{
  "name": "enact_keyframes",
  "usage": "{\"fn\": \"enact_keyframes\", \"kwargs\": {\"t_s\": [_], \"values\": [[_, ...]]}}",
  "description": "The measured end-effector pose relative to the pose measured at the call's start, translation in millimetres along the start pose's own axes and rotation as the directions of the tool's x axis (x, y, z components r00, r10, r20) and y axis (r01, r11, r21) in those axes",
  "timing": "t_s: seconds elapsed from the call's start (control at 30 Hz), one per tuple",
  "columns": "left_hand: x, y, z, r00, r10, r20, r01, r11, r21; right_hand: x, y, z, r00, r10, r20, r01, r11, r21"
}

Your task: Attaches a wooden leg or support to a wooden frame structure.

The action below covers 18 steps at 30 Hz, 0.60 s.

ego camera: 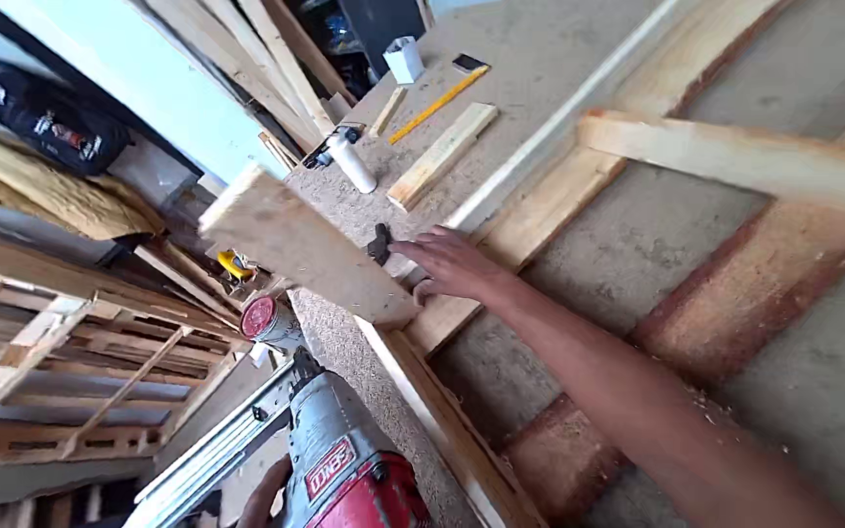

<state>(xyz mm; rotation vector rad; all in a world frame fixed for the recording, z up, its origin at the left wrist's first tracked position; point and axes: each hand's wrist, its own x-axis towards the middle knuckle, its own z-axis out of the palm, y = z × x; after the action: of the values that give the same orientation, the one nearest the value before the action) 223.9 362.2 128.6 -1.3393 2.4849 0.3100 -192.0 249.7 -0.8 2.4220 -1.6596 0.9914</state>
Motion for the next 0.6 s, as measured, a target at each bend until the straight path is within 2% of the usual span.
{"fn": "enact_keyframes", "kwargs": {"t_s": [0.07, 0.13, 0.27, 0.33, 0.43, 0.6], "values": [[3, -21, 6, 0.998, -0.051, -0.032, 0.051, 0.999, 0.018, 4, 2, -3, 0.998, 0.048, 0.027, -0.048, 0.999, -0.008], [11, -45, 18, 0.996, 0.011, -0.087, -0.007, 0.999, 0.046, 6, -1, -7, 0.99, 0.105, 0.09, -0.107, 0.994, 0.014], [72, -103, 48, 0.995, 0.095, 0.015, -0.095, 0.995, 0.031, 15, -14, -7, 0.978, 0.141, 0.152, -0.136, 0.99, -0.048], [101, -112, 53, 0.988, 0.145, 0.047, -0.145, 0.989, 0.007, 15, -22, -13, 0.963, 0.201, 0.18, -0.189, 0.979, -0.079], [127, -122, 54, 0.978, 0.208, 0.014, -0.207, 0.977, -0.042, 16, -28, -12, 0.953, 0.216, 0.212, -0.197, 0.974, -0.108], [197, -132, 37, 0.989, 0.147, -0.019, -0.149, 0.982, -0.116, 23, -41, -18, 0.899, 0.315, 0.304, -0.257, 0.942, -0.215]]}}
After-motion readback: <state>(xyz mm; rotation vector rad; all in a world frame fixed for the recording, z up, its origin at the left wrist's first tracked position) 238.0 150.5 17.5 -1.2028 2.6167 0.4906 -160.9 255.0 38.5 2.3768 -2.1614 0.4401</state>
